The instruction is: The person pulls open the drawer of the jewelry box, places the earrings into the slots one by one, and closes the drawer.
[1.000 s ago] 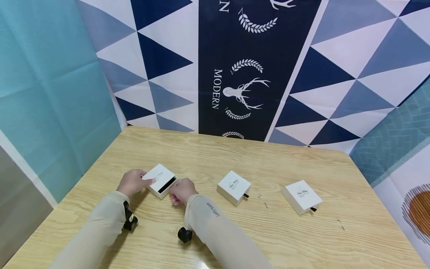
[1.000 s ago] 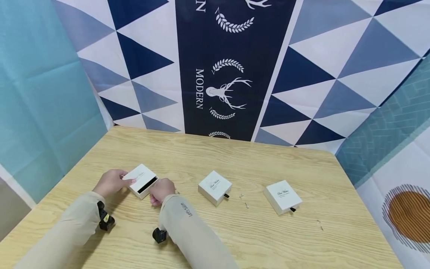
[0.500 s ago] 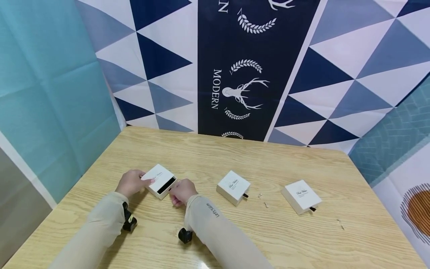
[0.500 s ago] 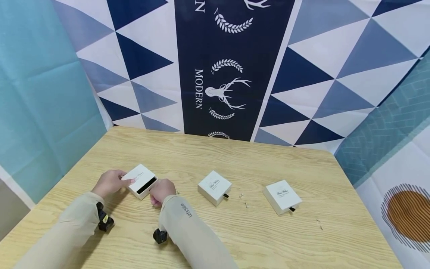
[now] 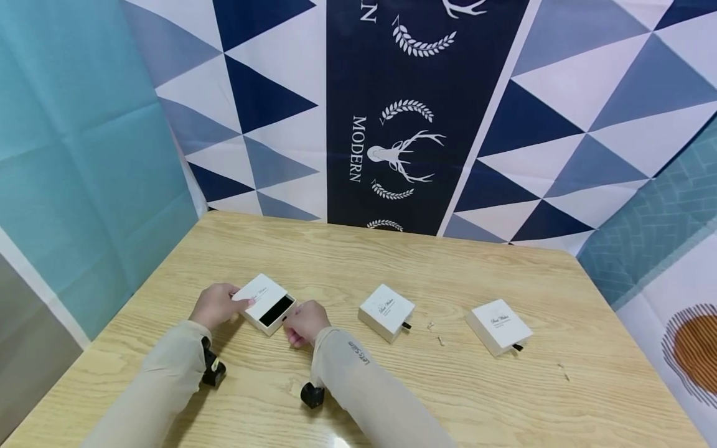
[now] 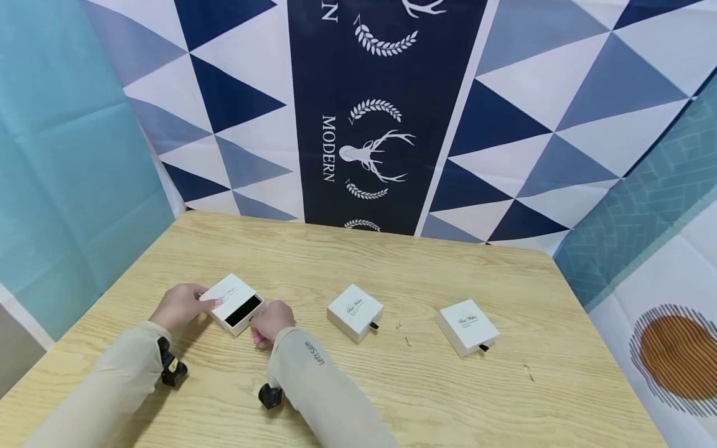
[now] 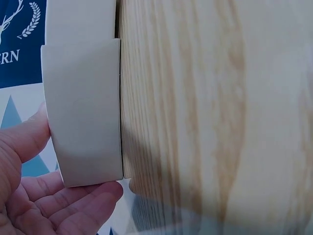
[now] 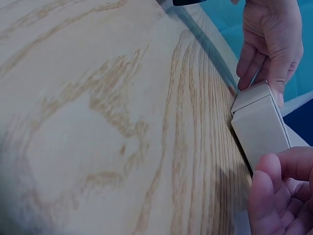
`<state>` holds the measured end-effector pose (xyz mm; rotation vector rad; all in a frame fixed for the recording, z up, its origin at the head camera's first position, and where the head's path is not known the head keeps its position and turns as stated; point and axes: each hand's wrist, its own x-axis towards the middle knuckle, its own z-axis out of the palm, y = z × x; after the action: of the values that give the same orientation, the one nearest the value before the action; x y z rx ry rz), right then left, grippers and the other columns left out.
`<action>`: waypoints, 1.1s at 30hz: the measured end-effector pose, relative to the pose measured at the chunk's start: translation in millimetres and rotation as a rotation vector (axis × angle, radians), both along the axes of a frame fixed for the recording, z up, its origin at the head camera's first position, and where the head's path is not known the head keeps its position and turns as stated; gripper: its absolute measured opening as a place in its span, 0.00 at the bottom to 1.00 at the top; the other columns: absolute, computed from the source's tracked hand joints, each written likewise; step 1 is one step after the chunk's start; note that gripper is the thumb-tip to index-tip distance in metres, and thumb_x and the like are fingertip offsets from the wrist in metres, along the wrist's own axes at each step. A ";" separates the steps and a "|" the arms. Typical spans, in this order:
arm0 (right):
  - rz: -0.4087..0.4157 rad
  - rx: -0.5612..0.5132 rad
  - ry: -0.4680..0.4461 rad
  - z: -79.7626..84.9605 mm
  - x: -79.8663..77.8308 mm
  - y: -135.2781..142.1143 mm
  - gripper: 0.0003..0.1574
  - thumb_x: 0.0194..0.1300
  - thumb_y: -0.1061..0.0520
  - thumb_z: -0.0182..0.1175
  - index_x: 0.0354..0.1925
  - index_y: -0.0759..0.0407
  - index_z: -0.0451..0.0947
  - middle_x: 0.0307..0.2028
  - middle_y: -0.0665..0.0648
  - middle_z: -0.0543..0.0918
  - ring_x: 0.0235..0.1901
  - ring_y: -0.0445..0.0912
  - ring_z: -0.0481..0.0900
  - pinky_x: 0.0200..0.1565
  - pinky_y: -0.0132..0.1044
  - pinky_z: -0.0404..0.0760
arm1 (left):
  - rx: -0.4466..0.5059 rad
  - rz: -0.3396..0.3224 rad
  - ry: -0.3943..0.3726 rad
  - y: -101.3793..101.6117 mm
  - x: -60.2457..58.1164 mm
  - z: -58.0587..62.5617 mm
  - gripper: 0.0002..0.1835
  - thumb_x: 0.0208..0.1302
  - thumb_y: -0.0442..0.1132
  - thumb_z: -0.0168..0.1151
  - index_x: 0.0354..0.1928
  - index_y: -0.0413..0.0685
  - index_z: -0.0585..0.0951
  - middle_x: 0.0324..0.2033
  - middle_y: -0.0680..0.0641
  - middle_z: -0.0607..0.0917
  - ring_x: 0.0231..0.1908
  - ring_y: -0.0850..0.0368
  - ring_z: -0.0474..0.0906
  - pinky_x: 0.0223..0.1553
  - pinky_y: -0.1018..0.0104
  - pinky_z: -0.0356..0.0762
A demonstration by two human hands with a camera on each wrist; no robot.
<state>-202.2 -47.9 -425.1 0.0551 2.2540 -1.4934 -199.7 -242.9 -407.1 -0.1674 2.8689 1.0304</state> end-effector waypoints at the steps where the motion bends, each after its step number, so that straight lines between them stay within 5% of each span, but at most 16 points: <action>1: 0.003 -0.003 0.005 0.1 0.2 0.8 0.21 0.58 0.68 0.58 0.12 0.59 0.68 0.07 0.51 0.71 0.08 0.39 0.68 0.12 0.25 0.70 | -0.005 -0.002 -0.001 0.3 -0.4 0.6 0.23 0.61 0.42 0.65 0.48 0.25 0.78 0.31 0.40 0.82 0.28 0.53 0.74 0.34 0.57 0.73; 18: 0.129 0.070 0.108 3.6 2.3 15.2 0.22 0.60 0.67 0.59 0.11 0.58 0.68 0.08 0.49 0.71 0.08 0.38 0.68 0.15 0.28 0.75 | -0.005 -0.003 -0.013 0.0 -1.3 -1.4 0.23 0.61 0.42 0.64 0.49 0.25 0.77 0.30 0.41 0.82 0.27 0.53 0.74 0.35 0.56 0.73; 33: 0.171 0.134 0.197 2.7 9.5 18.0 0.22 0.59 0.67 0.58 0.10 0.60 0.70 0.06 0.48 0.69 0.06 0.36 0.66 0.13 0.26 0.72 | -0.028 -0.017 -0.031 -0.6 -1.5 2.3 0.25 0.62 0.42 0.64 0.50 0.24 0.77 0.44 0.31 0.80 0.39 0.45 0.76 0.44 0.48 0.74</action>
<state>-192.8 -29.8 -422.5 -0.2492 2.4416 -1.3073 -201.2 -243.6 -404.8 -0.1597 2.8527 0.9764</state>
